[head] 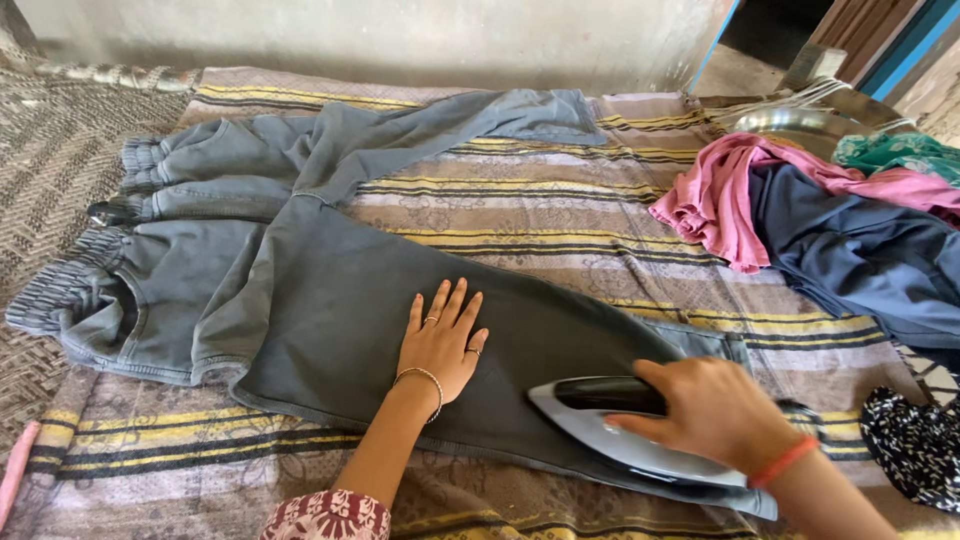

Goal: The person irons a pair of gray trousers laid out on a woven cot. They use an electric iron to smooth the fabric, repeatedly moving the iron along the legs and waist area while holding the garment in place with the other hand.

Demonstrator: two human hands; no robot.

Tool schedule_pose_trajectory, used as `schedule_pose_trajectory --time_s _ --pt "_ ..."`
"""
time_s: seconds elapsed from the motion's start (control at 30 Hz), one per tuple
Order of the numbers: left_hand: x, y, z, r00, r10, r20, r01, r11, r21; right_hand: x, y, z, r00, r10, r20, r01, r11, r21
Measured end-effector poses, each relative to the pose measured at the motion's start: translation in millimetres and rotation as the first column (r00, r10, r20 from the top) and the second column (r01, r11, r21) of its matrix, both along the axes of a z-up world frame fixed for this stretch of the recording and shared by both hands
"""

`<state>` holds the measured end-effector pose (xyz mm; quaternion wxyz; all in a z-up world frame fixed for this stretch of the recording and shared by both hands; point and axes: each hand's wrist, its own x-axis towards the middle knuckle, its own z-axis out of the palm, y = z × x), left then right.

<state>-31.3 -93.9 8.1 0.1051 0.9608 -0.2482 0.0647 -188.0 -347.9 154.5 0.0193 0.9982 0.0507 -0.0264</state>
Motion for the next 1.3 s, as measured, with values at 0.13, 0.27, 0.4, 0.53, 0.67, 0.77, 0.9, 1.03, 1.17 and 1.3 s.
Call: schedule_pose_trajectory --time_s 0.13,0.27,0.4,0.53,0.67,0.77,0.9,1.03,1.17,1.3 --pt "-1 0 -2 0.999 -0.011 0.043 0.011 1.000 -0.001 1 -1 -1 1.000 0.009 0.004 -0.009 1.000 -0.021" --pt "0 1 -4 0.999 -0.016 0.038 0.016 1.000 -0.003 11 23 -3 0.989 0.148 -0.001 -0.148 0.988 0.036" --pt "4 5 -5 0.998 -0.042 0.046 0.043 0.999 -0.023 26 58 -9 0.970 0.243 0.024 -0.244 0.969 0.043" --pt "4 7 -2 0.998 -0.055 0.013 0.055 0.998 -0.019 29 67 -7 0.960 0.273 0.063 -0.276 0.960 0.040" --pt "2 9 1 0.999 -0.045 -0.025 0.045 0.999 0.009 19 48 -1 0.968 0.247 0.044 -0.250 0.967 0.059" --pt "1 8 2 0.998 -0.033 -0.045 0.034 0.999 0.018 10 22 6 0.983 0.175 0.059 -0.177 0.984 0.029" --pt "-1 8 3 0.998 -0.024 -0.051 0.026 0.999 0.037 1 -26 5 0.991 -0.119 -0.054 0.114 0.990 -0.087" --pt "0 7 2 0.998 -0.038 -0.044 0.039 0.999 0.029 -20 -131 -31 0.829 -0.348 0.438 0.339 0.935 0.102" --pt "3 7 1 0.999 -0.030 -0.028 0.031 0.999 0.035 -25 -257 -83 0.471 -0.462 0.751 0.273 0.886 0.374" --pt "0 8 1 0.999 -0.037 -0.007 0.037 0.999 0.013 -13 -304 -133 0.268 -0.802 0.534 -0.221 0.488 0.844"
